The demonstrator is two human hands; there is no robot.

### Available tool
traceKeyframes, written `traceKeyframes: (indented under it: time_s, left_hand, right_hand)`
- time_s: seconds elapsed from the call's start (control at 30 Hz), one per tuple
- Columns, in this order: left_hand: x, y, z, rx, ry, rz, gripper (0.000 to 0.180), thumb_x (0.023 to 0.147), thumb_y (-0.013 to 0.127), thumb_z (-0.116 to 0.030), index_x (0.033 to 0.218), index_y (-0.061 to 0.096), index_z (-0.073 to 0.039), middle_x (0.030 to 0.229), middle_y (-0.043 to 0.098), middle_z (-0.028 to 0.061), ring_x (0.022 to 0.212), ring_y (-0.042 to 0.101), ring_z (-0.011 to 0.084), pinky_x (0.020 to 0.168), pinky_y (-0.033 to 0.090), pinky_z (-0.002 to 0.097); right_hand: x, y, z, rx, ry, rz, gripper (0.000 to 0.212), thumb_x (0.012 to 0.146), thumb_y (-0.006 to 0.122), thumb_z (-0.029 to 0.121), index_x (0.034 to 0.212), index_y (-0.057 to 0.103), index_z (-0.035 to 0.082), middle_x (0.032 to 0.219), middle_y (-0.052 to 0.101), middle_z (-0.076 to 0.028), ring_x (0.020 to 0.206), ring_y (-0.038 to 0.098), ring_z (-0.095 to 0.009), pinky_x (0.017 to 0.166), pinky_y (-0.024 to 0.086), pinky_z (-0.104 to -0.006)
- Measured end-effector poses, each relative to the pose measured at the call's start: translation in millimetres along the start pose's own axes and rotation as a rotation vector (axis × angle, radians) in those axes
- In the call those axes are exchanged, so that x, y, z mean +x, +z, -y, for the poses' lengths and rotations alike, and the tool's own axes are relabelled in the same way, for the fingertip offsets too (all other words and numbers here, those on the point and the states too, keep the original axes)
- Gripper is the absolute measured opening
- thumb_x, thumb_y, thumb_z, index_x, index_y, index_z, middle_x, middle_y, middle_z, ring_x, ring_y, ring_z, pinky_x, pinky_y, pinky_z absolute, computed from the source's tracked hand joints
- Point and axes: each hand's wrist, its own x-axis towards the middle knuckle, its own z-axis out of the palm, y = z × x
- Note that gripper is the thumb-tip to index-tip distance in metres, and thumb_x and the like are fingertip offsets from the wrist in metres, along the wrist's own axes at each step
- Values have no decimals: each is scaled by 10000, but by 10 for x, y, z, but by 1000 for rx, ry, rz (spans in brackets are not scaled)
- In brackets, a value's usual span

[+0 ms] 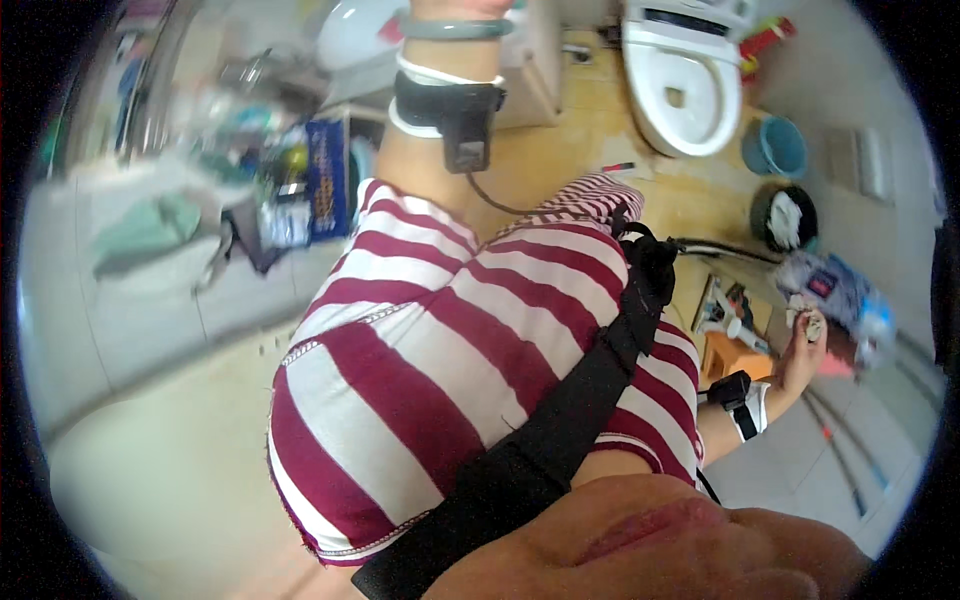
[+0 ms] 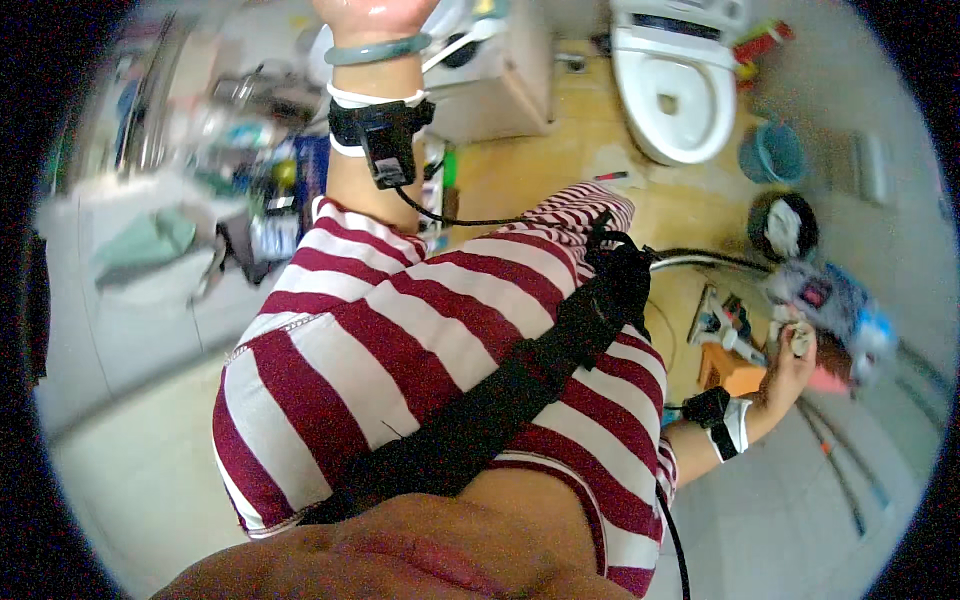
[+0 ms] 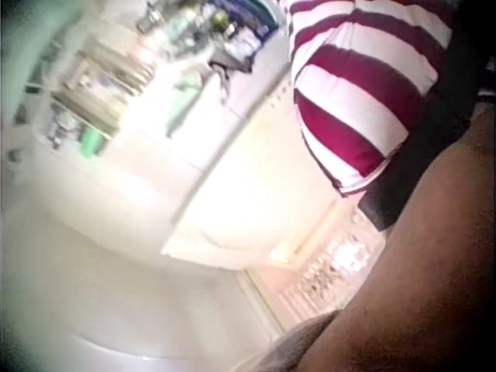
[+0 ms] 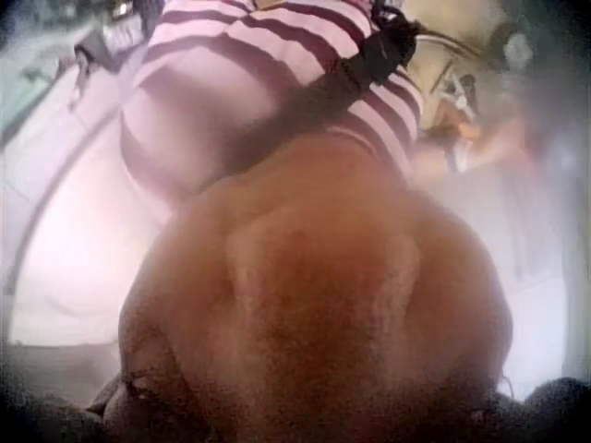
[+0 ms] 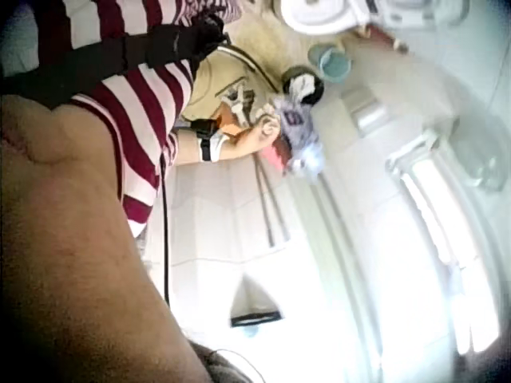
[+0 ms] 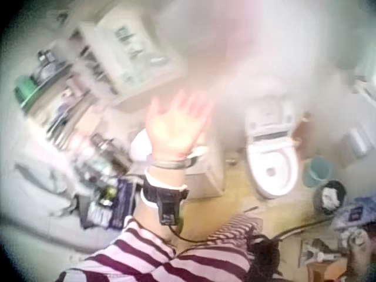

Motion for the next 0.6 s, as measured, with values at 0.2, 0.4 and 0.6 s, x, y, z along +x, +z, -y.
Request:
traceKeyframes:
  time_s: [0.2,0.4,0.6]
  left_hand:
    - [-934,898,-1050,39,218,289,583,888,513,-537,1184,473,-37,1253,473,198,1213,400,354,1114,220,552]
    - [-1463,1151,-1499,276,422,447,436,922,495,-461,1077,536,-56,1108,529,161,1069,471,297,1047,320,491]
    - [-2275,740,-1514,885,875,-563,427,880,621,-141,1254,465,-5,1064,577,71,997,563,185,915,456,393]
  right_hand:
    - [408,730,620,-70,-118,160,241,907,584,52,1128,572,-43,1080,629,-77,992,586,-142,904,443,-274]
    - [375,1394,1098,21,-224,334,212,899,622,68,1091,609,-22,1061,641,-67,979,594,-157,895,456,-282]
    - [349,1707,1301,60,-294,602,320,894,600,54,1191,569,-61,1159,632,-145,1058,599,-214,923,460,-330]
